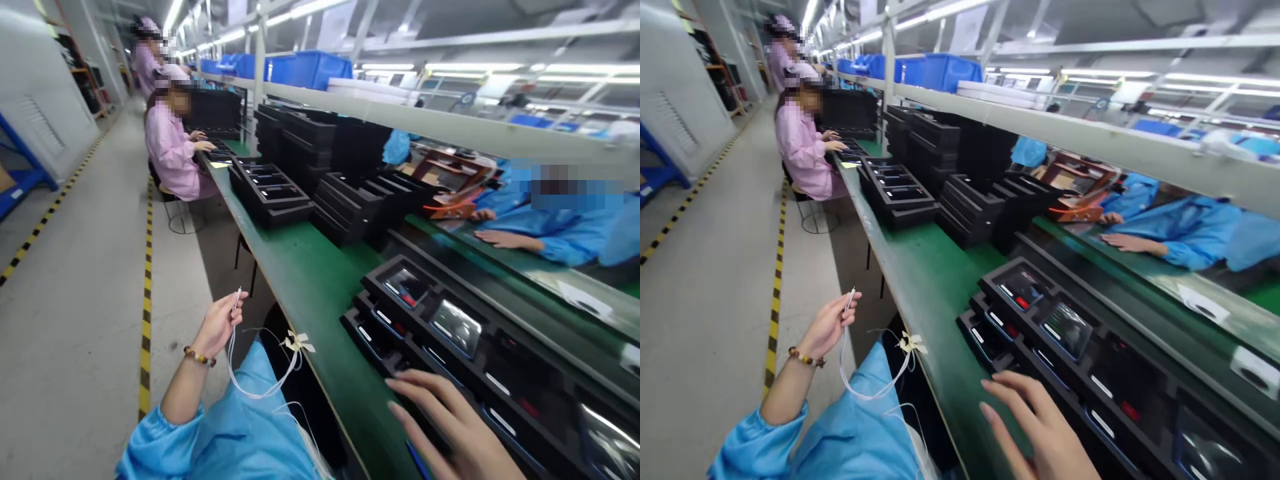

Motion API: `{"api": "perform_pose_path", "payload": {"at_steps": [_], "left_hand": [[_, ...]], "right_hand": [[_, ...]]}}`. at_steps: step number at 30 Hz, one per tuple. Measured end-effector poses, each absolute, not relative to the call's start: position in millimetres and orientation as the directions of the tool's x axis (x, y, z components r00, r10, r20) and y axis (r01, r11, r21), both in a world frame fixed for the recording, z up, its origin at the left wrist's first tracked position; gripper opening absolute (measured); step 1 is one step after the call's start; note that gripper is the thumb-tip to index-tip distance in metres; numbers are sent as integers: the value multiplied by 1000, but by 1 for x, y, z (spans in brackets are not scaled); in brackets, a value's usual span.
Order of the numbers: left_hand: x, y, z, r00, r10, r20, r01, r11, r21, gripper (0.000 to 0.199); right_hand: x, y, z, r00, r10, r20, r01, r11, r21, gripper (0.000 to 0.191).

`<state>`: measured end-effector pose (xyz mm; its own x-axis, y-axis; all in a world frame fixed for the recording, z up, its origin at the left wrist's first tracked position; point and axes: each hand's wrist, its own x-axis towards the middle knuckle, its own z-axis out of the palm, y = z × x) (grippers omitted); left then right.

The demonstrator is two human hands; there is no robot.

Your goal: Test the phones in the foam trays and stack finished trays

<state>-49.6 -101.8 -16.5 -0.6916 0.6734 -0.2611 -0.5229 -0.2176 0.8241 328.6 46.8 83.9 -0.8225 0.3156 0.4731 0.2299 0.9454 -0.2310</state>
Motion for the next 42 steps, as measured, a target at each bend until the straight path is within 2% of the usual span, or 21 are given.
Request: {"api": "perform_pose_path", "payload": {"at_steps": [3,5,7,9,12,17,21,25,30,32,37,39,42], "left_hand": [[-46,-122,-30,-726,612,-314,-568,-276,775,47],[-39,-135,-37,-739,583,-339,-583,-300,755,55],[-28,-147,-41,-735,575,-359,-599,-304,741,64],[-17,-160,-43,-722,577,-381,-617,-290,732,70],[-1,-177,-44,-711,565,-418,-632,-253,732,74],[8,-189,-48,-738,503,-450,-618,-237,749,74],[0,-175,-47,-713,530,-459,-626,-188,757,78],[-17,-146,-37,-663,579,-474,-649,-128,750,76],[-73,-94,-15,-729,549,-407,-612,-259,747,60],[-104,-68,-8,-717,572,-399,-622,-266,736,55],[-147,-5,0,-726,537,-430,-656,-350,669,59],[-140,5,-3,-748,495,-443,-637,-347,688,63],[-114,-2,-12,-819,387,-423,-558,-372,742,69]], "right_hand": [[236,72,109,-921,171,350,89,967,-239,27],[161,97,112,-971,77,227,14,964,-266,31],[77,124,107,-990,21,137,-11,973,-231,37],[-8,148,100,-986,153,72,141,978,-151,50],[-109,172,92,-963,243,116,228,965,-127,69],[-175,192,79,-879,439,188,425,898,-108,60],[-178,199,80,-828,525,197,522,850,-68,49],[-157,200,89,-840,514,175,521,854,-10,49],[-56,198,85,-908,399,129,409,911,56,43],[-1,194,83,-945,307,111,317,944,95,41],[106,179,86,-991,126,54,135,966,218,29],[126,180,89,-996,88,18,90,973,215,25],[137,190,94,-994,98,-55,90,988,129,21]]}}
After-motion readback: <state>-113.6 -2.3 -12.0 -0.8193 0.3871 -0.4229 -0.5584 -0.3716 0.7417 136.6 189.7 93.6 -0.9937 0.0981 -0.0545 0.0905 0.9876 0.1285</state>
